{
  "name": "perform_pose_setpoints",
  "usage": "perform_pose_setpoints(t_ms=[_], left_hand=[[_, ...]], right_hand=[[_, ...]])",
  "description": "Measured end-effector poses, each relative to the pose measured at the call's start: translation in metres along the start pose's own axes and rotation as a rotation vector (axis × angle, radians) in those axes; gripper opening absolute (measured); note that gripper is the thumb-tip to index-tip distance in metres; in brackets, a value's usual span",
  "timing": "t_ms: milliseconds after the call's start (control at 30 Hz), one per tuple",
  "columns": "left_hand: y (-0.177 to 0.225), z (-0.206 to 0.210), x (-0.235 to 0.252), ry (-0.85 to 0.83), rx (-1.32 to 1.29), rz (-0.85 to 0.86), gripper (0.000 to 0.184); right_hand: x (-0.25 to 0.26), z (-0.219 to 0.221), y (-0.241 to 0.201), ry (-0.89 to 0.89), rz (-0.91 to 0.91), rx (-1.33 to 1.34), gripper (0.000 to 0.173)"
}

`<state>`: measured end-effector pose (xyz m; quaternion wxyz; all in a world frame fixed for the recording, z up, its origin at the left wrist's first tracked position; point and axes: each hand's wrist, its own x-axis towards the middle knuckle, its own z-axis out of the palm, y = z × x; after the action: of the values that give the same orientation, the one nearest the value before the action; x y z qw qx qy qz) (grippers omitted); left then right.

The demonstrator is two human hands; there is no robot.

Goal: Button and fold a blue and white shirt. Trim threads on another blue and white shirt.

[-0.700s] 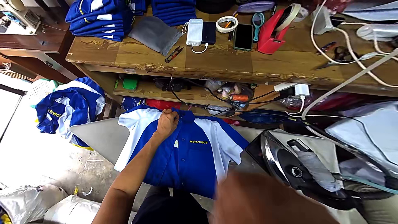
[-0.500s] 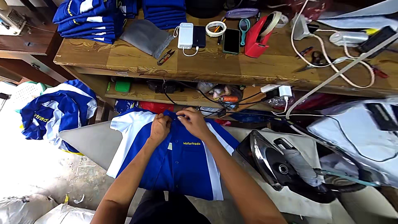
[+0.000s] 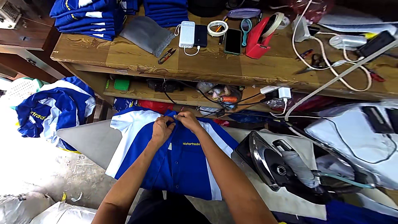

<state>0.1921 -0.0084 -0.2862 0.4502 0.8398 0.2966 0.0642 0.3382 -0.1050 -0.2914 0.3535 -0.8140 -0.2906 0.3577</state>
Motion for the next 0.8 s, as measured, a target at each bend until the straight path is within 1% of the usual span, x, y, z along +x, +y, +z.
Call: perform_pose_setpoints(t_ms=[100, 133, 200, 267, 333, 400, 467, 533, 667, 733, 800], left_hand=[[0.006, 0.006, -0.001, 0.074, 0.035, -0.014, 0.024], [0.009, 0.007, -0.001, 0.075, 0.066, -0.032, 0.023], [0.019, 0.005, -0.002, 0.029, 0.165, -0.069, 0.025], [0.027, 0.006, -0.002, -0.002, 0.279, -0.056, 0.029], [0.03, 0.007, -0.003, -0.015, 0.312, -0.04, 0.03], [0.03, 0.004, -0.001, -0.041, 0.218, -0.063, 0.029], [0.028, 0.0, 0.003, -0.07, 0.068, -0.126, 0.024], [0.025, -0.002, 0.004, -0.064, -0.06, -0.156, 0.019], [0.017, -0.012, 0.009, -0.028, -0.268, -0.127, 0.015], [0.013, -0.026, 0.017, -0.021, -0.267, -0.104, 0.018], [0.014, -0.043, 0.031, 0.005, -0.153, -0.075, 0.02]], right_hand=[[-0.004, 0.002, -0.007, 0.028, 0.037, -0.039, 0.036], [-0.006, 0.003, -0.01, 0.038, 0.059, -0.053, 0.036], [-0.011, 0.004, -0.019, 0.048, 0.114, -0.099, 0.034], [-0.015, 0.003, -0.028, 0.042, 0.161, -0.134, 0.032], [-0.018, 0.003, -0.031, 0.03, 0.186, -0.148, 0.032], [-0.019, 0.003, -0.027, 0.033, 0.164, -0.098, 0.032], [-0.018, 0.006, -0.015, 0.045, 0.115, 0.023, 0.032], [-0.017, 0.008, -0.006, 0.053, 0.069, 0.103, 0.032], [-0.014, 0.006, 0.004, 0.042, 0.049, 0.171, 0.029], [-0.013, 0.004, 0.007, 0.026, 0.078, 0.255, 0.026], [-0.013, 0.003, 0.009, 0.013, 0.104, 0.315, 0.024]])
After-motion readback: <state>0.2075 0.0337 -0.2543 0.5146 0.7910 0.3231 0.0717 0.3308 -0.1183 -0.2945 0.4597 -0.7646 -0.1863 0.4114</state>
